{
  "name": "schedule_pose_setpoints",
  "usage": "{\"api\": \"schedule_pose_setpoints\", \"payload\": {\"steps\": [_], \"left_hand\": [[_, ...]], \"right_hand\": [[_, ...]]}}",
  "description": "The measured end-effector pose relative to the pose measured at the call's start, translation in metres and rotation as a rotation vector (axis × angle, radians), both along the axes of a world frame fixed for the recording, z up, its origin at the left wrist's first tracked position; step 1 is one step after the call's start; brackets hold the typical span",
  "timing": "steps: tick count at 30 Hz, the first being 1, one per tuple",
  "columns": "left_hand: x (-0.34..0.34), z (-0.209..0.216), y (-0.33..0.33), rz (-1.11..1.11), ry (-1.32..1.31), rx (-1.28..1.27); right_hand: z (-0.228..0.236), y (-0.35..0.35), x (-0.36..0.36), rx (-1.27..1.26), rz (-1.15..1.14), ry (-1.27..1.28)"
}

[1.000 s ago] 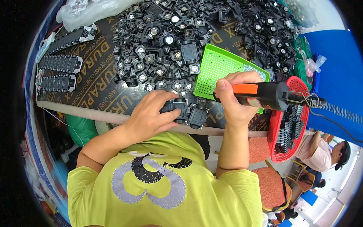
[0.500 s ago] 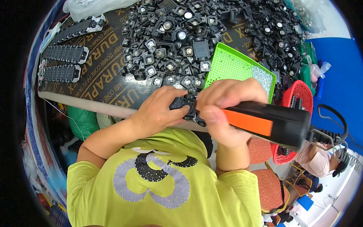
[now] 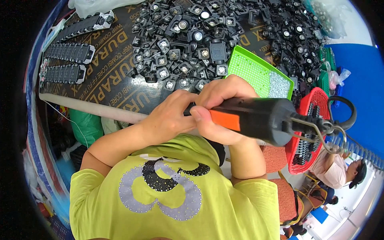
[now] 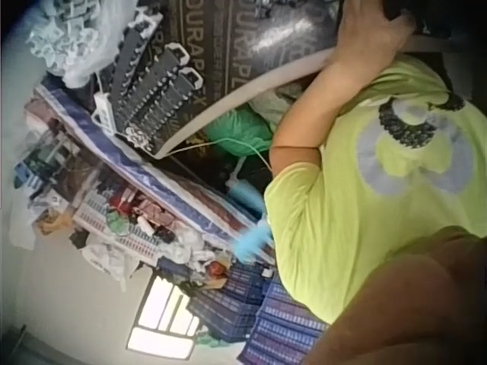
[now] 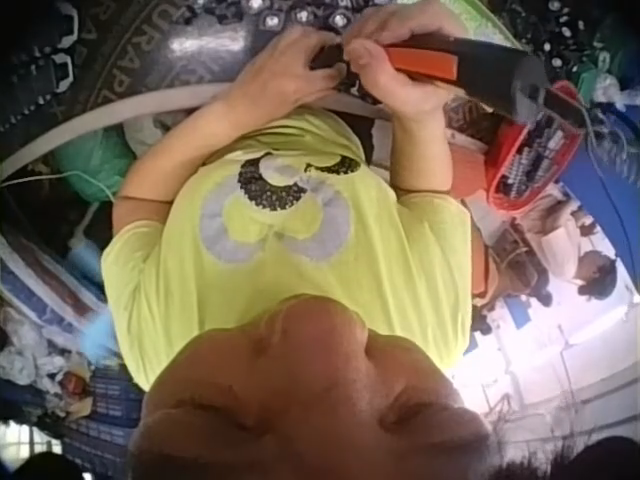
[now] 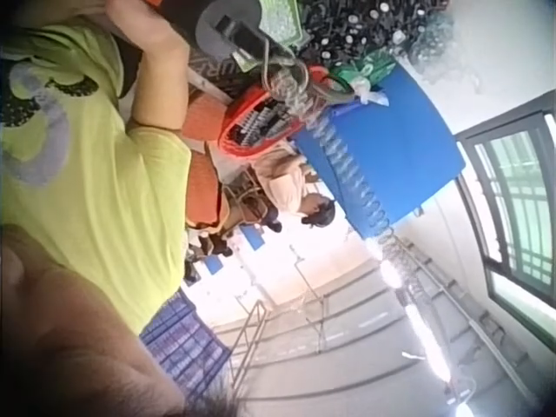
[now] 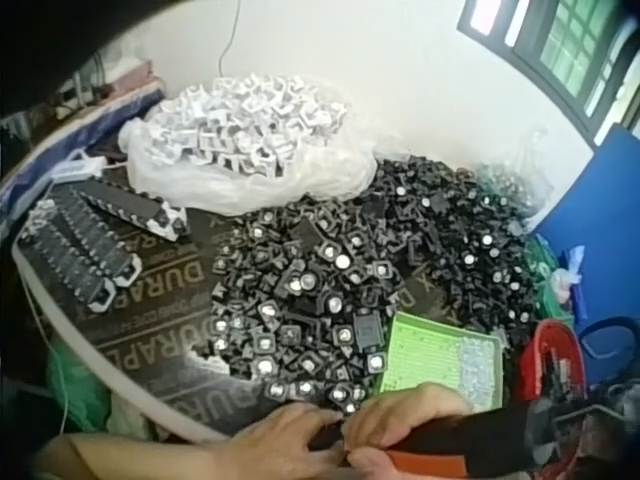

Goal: The person assembles small electronic cooling fan components by fastening them together with screws using an electric screwdriver.

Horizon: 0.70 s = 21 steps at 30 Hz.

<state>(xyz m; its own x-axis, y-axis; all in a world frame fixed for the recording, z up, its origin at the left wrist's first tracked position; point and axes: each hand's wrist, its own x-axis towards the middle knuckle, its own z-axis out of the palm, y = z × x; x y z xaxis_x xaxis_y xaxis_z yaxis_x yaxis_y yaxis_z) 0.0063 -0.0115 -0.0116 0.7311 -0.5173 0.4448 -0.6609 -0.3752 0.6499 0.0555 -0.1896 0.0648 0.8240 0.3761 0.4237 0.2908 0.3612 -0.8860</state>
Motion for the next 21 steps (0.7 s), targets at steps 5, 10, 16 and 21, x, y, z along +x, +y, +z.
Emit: {"api": "schedule_pose_setpoints", "payload": {"steps": [5,10,16,21], "left_hand": [[-0.001,0.002,0.001,-0.001,0.044,0.014],[-0.001,0.001,0.0,-0.024,-0.012,0.03],[-0.001,0.004,0.0,-0.008,-0.006,0.026],[0.002,0.007,-0.002,-0.025,-0.011,0.027]], "right_hand": [[0.002,0.012,-0.015,-0.238,-0.188,-0.105],[-0.001,0.013,-0.022,-0.219,-0.372,0.014],[0.021,-0.016,-0.009,0.169,-0.131,-0.123],[0.012,-0.042,0.018,0.022,-0.568,-0.033]]}}
